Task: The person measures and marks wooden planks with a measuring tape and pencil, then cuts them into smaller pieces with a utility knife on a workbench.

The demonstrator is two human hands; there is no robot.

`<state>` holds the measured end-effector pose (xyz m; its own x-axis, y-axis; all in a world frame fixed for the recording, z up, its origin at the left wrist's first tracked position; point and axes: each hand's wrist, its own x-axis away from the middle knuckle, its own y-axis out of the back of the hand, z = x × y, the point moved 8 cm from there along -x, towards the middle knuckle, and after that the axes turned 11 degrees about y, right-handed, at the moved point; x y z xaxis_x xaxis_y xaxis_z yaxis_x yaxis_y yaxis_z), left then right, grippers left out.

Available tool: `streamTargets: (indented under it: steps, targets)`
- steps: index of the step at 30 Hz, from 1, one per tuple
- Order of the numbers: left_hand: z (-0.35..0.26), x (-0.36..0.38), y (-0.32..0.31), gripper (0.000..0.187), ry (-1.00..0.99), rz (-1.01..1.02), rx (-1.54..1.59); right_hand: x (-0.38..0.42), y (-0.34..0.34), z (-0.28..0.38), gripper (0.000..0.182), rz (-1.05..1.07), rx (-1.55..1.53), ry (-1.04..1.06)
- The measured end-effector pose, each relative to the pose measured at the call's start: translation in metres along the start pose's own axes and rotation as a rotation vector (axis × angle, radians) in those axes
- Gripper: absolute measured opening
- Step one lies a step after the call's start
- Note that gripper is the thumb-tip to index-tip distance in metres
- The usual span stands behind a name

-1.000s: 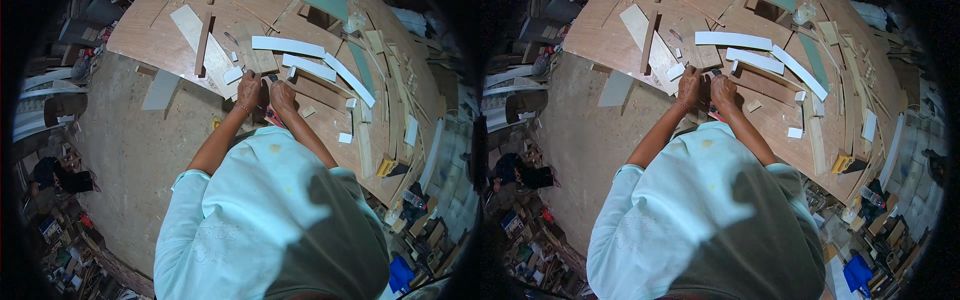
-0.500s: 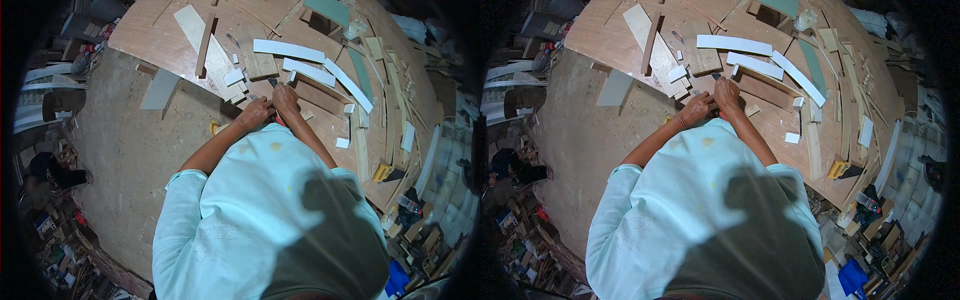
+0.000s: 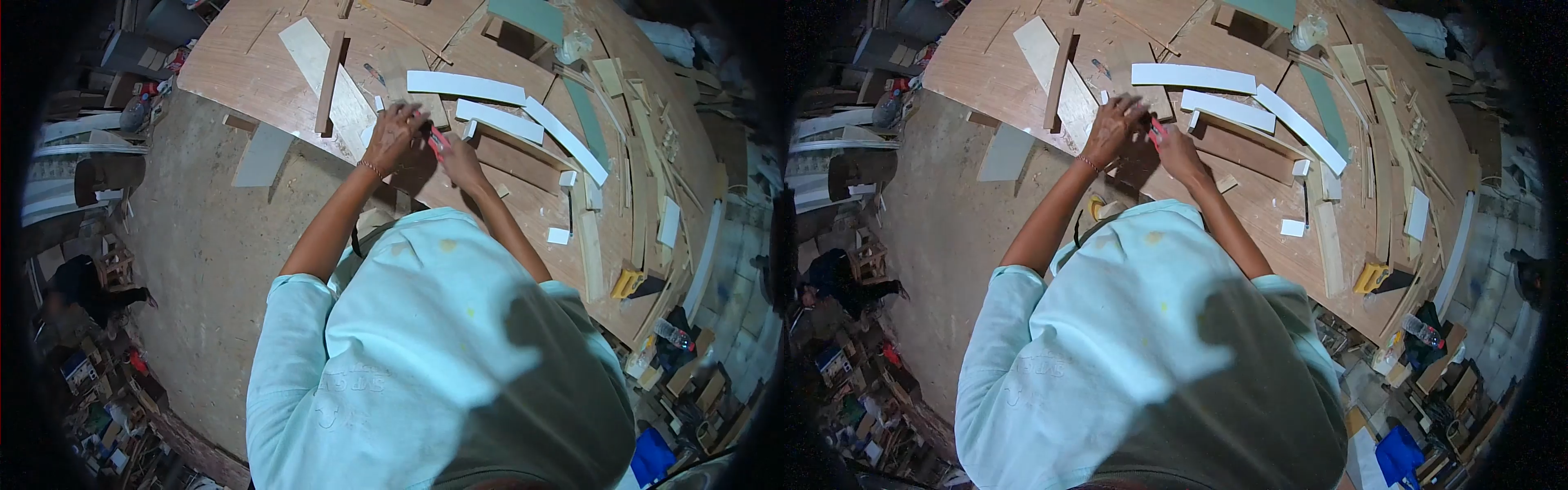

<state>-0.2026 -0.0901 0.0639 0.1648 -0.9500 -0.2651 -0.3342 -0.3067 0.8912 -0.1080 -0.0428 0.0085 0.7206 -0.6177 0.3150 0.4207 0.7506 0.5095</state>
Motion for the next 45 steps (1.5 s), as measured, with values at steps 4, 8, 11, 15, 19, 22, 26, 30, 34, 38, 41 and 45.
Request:
streamTargets:
  steps: [4,8,11,15,19,22,26,30,34,38,41,45]
  targets:
    - [0.013,-0.003,0.011,0.041,0.266,-0.143,-0.035,-0.044,0.001,0.024,0.035,-0.213,0.123,0.175]
    - [0.021,0.009,-0.01,0.036,0.343,-0.127,-0.161,-0.039,0.016,0.047,0.037,-0.396,0.282,0.283]
    - [0.022,0.011,-0.017,0.036,0.458,-0.062,-0.164,-0.023,0.015,0.042,0.019,-0.285,0.402,0.19]
    - [0.024,0.0,-0.024,0.028,0.461,0.005,-0.276,-0.017,-0.001,0.031,0.014,-0.266,0.631,0.244]
    - [0.027,-0.008,-0.029,0.021,0.445,0.036,-0.413,-0.019,-0.01,0.027,0.015,-0.29,0.747,0.301]
    - [0.034,-0.01,-0.036,0.016,0.463,0.073,-0.319,-0.021,-0.012,0.022,0.013,-0.278,0.738,0.325]
    - [0.038,-0.018,-0.036,0.018,0.446,0.039,-0.316,-0.024,-0.019,0.016,0.013,-0.196,0.666,0.256]
    - [0.029,-0.028,-0.019,0.025,0.411,-0.021,-0.278,-0.008,-0.019,0.026,0.029,-0.042,0.55,0.142]
    - [0.037,-0.038,-0.026,0.02,0.365,-0.028,-0.249,0.012,-0.009,0.041,0.035,0.046,0.489,0.077]
    - [0.046,-0.046,-0.028,0.013,0.306,-0.124,-0.157,0.02,-0.005,0.042,0.042,0.072,0.457,0.087]
    - [0.067,-0.053,-0.033,0.013,0.402,-0.051,0.026,0.028,-0.001,0.054,0.032,0.161,0.407,0.074]
    - [0.082,-0.039,0.011,0.017,0.635,-0.307,0.156,0.031,0.002,0.045,0.03,0.109,0.416,0.103]
